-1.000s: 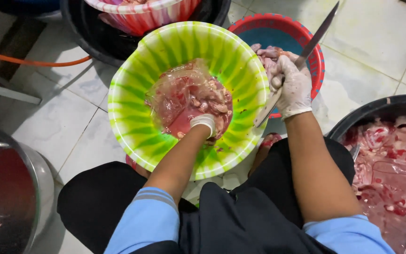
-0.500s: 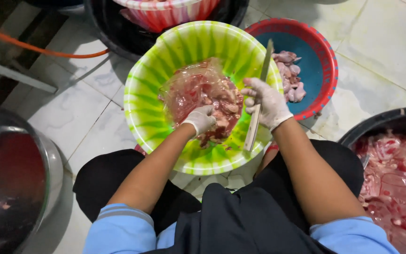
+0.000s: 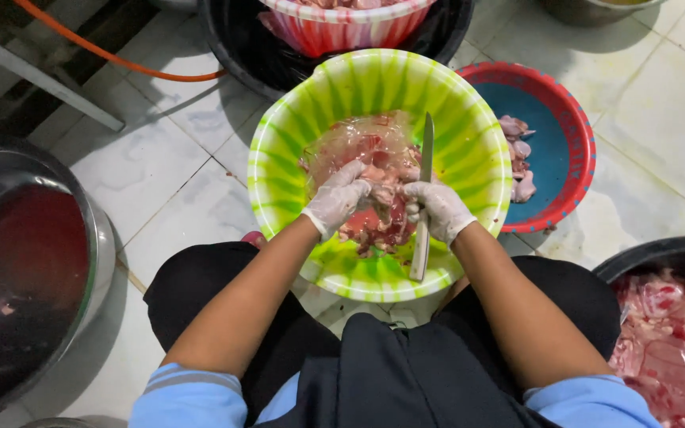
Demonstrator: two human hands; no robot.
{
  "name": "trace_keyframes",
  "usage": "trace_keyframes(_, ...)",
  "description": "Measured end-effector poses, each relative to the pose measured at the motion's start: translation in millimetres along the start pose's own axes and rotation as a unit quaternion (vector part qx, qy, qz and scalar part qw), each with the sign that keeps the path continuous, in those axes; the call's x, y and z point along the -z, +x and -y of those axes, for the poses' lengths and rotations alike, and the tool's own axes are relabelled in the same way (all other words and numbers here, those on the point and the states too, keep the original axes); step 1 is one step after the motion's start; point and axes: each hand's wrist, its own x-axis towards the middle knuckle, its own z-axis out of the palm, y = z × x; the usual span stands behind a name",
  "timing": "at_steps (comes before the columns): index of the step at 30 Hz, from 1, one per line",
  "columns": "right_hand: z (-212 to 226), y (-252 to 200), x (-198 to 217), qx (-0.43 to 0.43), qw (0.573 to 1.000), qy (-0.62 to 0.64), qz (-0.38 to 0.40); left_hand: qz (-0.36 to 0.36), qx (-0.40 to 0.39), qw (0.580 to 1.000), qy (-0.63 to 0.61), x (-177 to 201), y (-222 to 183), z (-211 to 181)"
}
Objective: A person wearing gloves uses a knife to trim fat and cut raw chicken pieces into smaller portions in a plastic bowl.
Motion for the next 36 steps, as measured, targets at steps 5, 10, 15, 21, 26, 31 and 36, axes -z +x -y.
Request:
trace_keyframes(5,-8.5,-3.8,-9.1,-0.044,0.996,0.064,0.044,0.034,0.009,0.929,-0.368,-3.5,12.2,36.9)
trace_keyframes(10,7.9,-23.6,-22.5,-0.041,0.992,0.035,0.118,0.048,0.003,0.865,-0.500,13.6,-10.7,20.9)
trace_keyframes(15,15.0,-30.9,-25.5,0.013,0.983,0.049,0.175,0.084,0.021,0.829,-0.553,13.6,6.0,38.1)
trace_keyframes(21,5.6,-7.0,-11.0,0.033,0.981,0.075,0.175,0.098,0.047,0.803,-0.586,3.7,20.6,44.9)
trace_keyframes(26,38.3,-40.7,-41.4,0.031,0.984,0.068,0.160,0.079,0.051,0.772,-0.628,-5.0,26.6,44.0)
trace_keyframes(31,48.2,-26.1,-28.4,0.091,0.995,0.025,0.026,0.027,0.052,0.955,-0.290,-3.9,37.7,48.0)
trace_keyframes(36,20.0,7.5,2.9,0.123,0.990,-0.063,-0.026,0.009,0.031,0.994,0.107,14.1,7.3,17.7)
